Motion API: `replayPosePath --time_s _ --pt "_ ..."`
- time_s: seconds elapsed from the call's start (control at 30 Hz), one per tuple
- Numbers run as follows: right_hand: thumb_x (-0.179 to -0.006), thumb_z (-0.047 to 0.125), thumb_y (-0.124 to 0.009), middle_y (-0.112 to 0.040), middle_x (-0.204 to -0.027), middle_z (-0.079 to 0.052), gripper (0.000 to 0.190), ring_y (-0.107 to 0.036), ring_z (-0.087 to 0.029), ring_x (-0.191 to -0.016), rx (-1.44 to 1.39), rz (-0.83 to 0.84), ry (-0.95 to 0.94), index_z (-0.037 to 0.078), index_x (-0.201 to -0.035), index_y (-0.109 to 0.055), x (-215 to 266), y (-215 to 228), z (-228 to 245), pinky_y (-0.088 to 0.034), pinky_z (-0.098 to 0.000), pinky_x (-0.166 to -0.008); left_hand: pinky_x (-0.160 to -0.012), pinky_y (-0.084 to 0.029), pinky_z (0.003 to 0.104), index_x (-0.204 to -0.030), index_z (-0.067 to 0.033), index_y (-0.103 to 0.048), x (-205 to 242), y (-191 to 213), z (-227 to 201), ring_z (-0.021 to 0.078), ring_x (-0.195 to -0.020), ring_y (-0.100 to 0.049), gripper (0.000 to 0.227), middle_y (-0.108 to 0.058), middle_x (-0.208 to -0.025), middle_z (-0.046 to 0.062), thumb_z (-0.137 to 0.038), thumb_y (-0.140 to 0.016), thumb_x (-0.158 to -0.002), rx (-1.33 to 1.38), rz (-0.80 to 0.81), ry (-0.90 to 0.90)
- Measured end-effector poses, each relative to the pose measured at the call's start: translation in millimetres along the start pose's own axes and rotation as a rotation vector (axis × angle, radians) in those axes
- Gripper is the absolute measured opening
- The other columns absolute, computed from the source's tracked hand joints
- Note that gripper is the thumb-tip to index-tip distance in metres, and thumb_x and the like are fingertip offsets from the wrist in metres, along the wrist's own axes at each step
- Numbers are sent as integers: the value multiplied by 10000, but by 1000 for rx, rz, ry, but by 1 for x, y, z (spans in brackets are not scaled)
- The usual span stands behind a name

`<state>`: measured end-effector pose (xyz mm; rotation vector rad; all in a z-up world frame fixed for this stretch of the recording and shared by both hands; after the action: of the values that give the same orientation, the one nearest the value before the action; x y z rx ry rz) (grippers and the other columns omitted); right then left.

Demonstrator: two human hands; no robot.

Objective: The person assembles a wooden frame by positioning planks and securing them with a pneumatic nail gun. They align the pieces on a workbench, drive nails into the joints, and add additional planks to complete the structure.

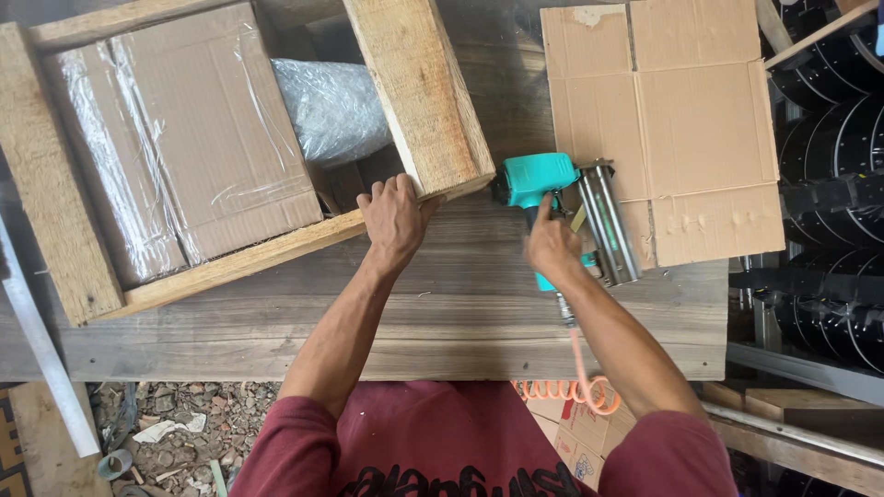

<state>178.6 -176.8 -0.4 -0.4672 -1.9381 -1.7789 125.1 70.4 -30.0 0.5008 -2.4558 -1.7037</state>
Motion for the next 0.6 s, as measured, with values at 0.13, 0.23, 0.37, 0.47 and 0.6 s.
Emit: replayPosePath --time_s 0.13,0.23,0.37,0.47,0.6 --pt "-992 224 -623 -638 -1141 -394 862 -684 -505 -1100 -112 -4 33 -59 -1609 -91 1 4 13 -558 -583 -883 -807 -483 453 -975 -127 -588 -17 -11 -6 242 -884 -637 581 -613 -861 32 -678 -711 -839 4 8 41" --pt "-989 314 -638 -626 -1216 -362 917 -678 -491 -1131 -58 11 55 -70 -1591 -63 -11 -5 7 -544 -582 -925 -803 -482 459 -972 -119 -582 -19 -10 -7 256 -901 -641 603 -609 -869 46 -693 -698 -832 -13 -14 33" --pt "-961 379 -640 -677 -1174 -324 872 -699 -475 -1102 -32 -23 65 -39 -1576 -184 -17 -10 -2 -560 -589 -894 -812 -485 442 -978 -118 -592 -13 -9 -3 254 -905 -646 564 -604 -883 36 -653 -712 -846 7 -19 6" --pt "-921 463 -665 -685 -1203 -275 801 -694 -459 -1122 -15 -119 84 40 -1529 -360 -11 7 8 -555 -600 -890 -851 -482 447 -1020 -114 -596 -9 -11 11 266 -954 -642 550 -604 -933 44 -601 -746 -812 30 -99 -36" --pt "-884 524 -698 -664 -1203 -182 676 -687 -423 -1105 -106 -308 140 128 -1412 -557 -26 6 6 -560 -584 -863 -872 -456 435 -1049 -128 -597 9 -10 33 246 -964 -616 447 -573 -941 25 -469 -776 -821 39 -170 -88"
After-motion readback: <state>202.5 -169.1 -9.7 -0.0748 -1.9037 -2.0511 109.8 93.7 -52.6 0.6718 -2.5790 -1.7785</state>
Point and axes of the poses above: each hand's wrist, its own x-axis away from the middle knuckle, its own y-axis out of the back of the hand, z = x × y, the point moved 2 cm from there along -x, towards the middle knuckle
